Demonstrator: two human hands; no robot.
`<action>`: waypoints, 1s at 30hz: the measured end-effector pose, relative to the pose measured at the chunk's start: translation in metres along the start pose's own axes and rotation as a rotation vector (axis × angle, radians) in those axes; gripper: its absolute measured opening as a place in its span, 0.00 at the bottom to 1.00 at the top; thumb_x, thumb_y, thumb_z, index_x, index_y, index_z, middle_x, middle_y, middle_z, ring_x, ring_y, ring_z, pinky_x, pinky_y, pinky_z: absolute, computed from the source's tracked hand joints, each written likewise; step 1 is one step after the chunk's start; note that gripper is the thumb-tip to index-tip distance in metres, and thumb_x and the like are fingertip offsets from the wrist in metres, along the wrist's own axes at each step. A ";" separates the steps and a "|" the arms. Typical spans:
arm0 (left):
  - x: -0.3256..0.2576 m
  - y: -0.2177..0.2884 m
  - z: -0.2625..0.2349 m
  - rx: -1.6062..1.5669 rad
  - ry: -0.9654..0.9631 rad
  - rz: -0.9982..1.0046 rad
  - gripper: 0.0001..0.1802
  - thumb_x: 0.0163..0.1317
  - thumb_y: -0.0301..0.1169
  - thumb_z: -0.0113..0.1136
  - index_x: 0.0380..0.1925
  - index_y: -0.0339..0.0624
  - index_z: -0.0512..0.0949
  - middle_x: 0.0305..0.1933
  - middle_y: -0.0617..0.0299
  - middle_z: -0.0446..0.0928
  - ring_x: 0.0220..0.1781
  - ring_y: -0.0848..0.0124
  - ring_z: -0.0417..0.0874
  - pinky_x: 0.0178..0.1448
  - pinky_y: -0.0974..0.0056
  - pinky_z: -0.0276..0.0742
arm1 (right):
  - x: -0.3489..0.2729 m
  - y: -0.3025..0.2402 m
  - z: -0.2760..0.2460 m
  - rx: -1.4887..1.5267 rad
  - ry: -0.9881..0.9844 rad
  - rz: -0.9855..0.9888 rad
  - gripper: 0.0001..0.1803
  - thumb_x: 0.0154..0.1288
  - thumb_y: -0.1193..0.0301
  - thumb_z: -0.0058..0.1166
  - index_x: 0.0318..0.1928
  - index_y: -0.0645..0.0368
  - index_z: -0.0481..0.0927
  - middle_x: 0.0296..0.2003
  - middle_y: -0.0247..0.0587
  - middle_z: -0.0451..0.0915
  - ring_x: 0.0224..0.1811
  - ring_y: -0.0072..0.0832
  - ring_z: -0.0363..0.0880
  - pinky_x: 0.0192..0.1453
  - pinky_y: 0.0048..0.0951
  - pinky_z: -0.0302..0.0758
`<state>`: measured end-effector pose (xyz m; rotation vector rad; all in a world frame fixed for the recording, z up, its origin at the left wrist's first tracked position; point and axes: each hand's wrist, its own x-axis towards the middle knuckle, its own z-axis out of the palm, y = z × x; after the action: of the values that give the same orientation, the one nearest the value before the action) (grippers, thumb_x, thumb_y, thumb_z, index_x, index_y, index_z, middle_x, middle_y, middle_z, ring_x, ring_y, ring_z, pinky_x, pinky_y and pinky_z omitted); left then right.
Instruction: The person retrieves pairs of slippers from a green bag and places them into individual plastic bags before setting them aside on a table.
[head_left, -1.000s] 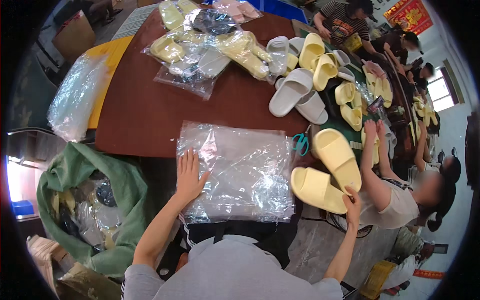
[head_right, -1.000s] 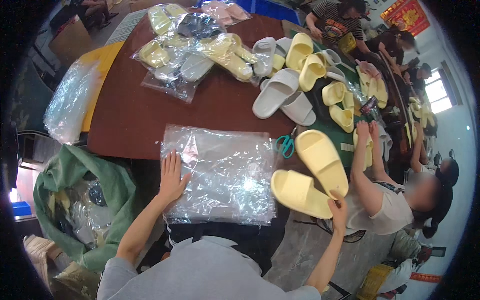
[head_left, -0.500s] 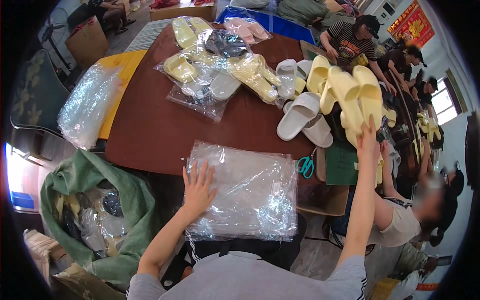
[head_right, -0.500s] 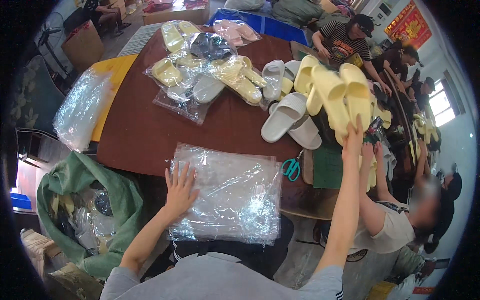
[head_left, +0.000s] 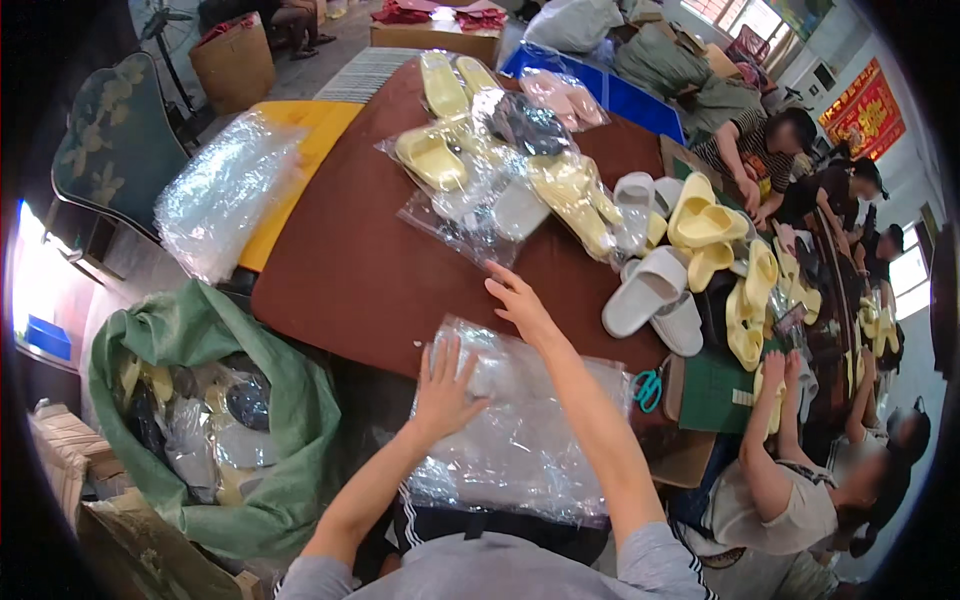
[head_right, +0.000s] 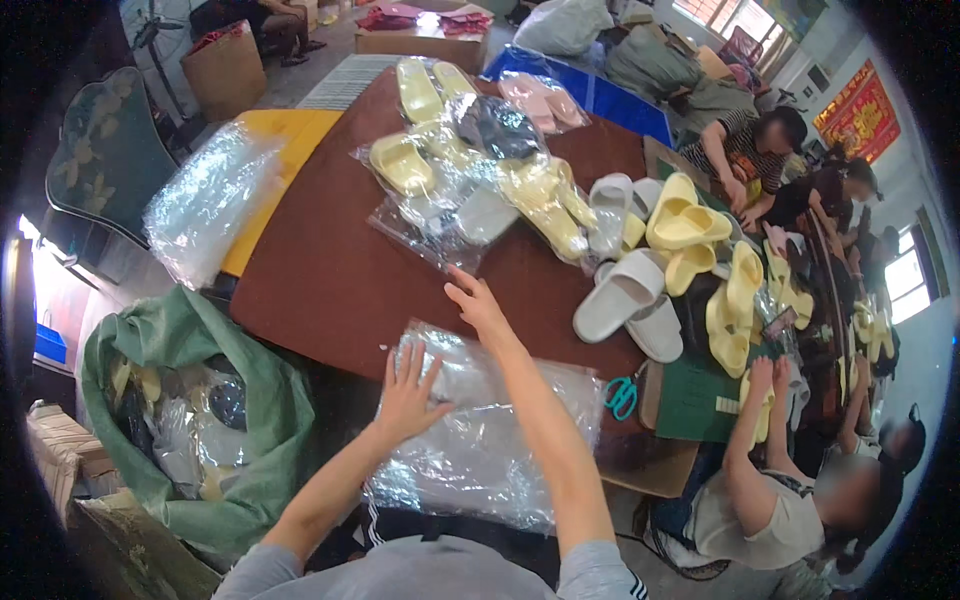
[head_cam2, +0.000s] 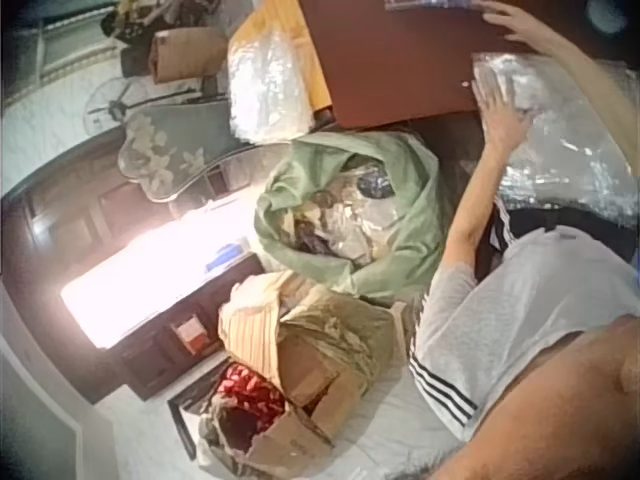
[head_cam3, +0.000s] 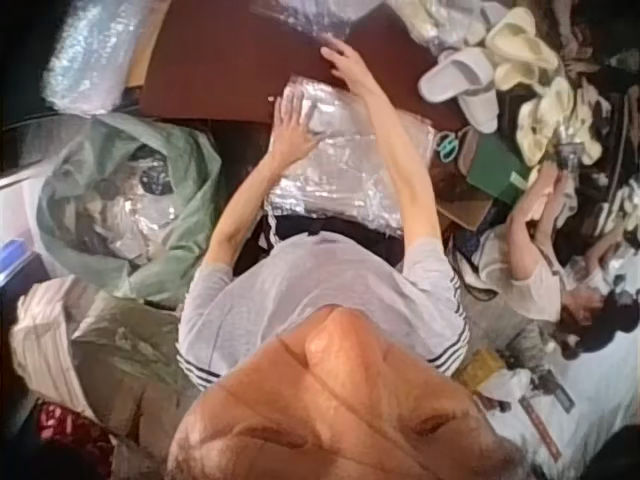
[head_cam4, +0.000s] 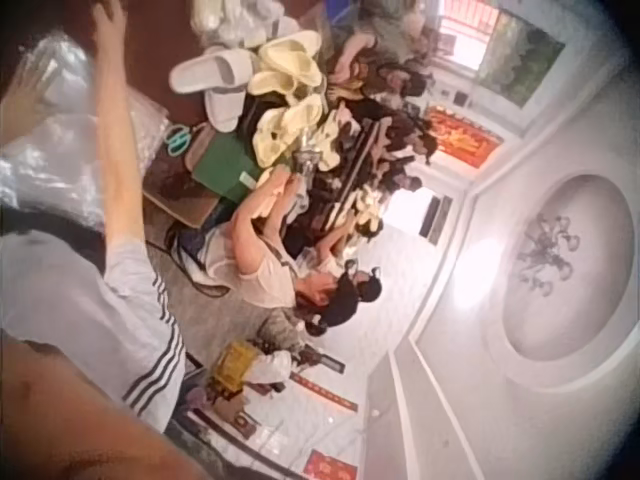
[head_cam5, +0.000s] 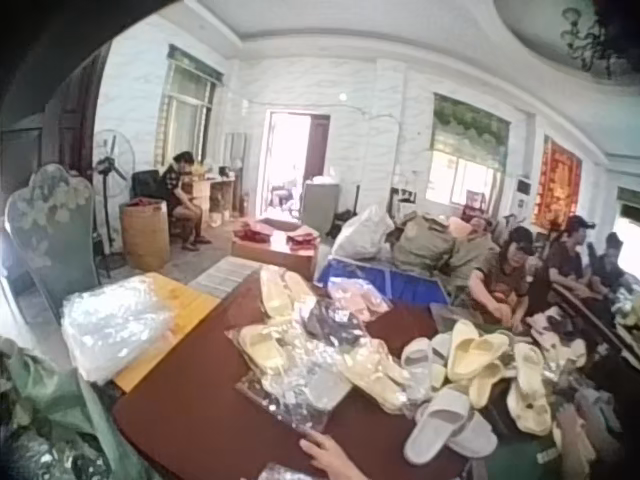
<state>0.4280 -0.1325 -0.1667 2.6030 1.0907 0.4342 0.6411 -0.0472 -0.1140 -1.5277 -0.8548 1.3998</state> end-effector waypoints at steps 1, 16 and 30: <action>-0.002 0.001 -0.002 -0.009 0.004 -0.006 0.49 0.55 0.59 0.59 0.71 0.44 0.58 0.76 0.38 0.46 0.79 0.44 0.43 0.77 0.36 0.34 | 0.012 -0.003 0.012 0.074 0.050 0.010 0.29 0.68 0.57 0.54 0.67 0.47 0.68 0.68 0.39 0.60 0.69 0.37 0.60 0.67 0.51 0.62; 0.031 0.005 -0.012 -0.453 0.168 -0.138 0.42 0.61 0.53 0.60 0.68 0.37 0.62 0.73 0.41 0.57 0.76 0.48 0.53 0.78 0.49 0.43 | -0.086 -0.195 0.006 0.336 -0.176 -0.640 0.17 0.77 0.66 0.42 0.51 0.66 0.78 0.52 0.45 0.80 0.56 0.31 0.78 0.64 0.37 0.74; 0.042 0.016 -0.098 -1.276 0.205 -0.243 0.33 0.71 0.52 0.43 0.67 0.40 0.62 0.64 0.50 0.70 0.63 0.57 0.73 0.66 0.50 0.70 | -0.301 -0.196 0.037 0.580 -0.223 -0.904 0.41 0.72 0.68 0.46 0.76 0.58 0.36 0.77 0.44 0.38 0.79 0.36 0.40 0.79 0.42 0.48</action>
<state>0.4291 -0.0984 -0.0641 1.3119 0.7455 0.9471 0.5784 -0.2406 0.1845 -0.4298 -0.9802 0.9907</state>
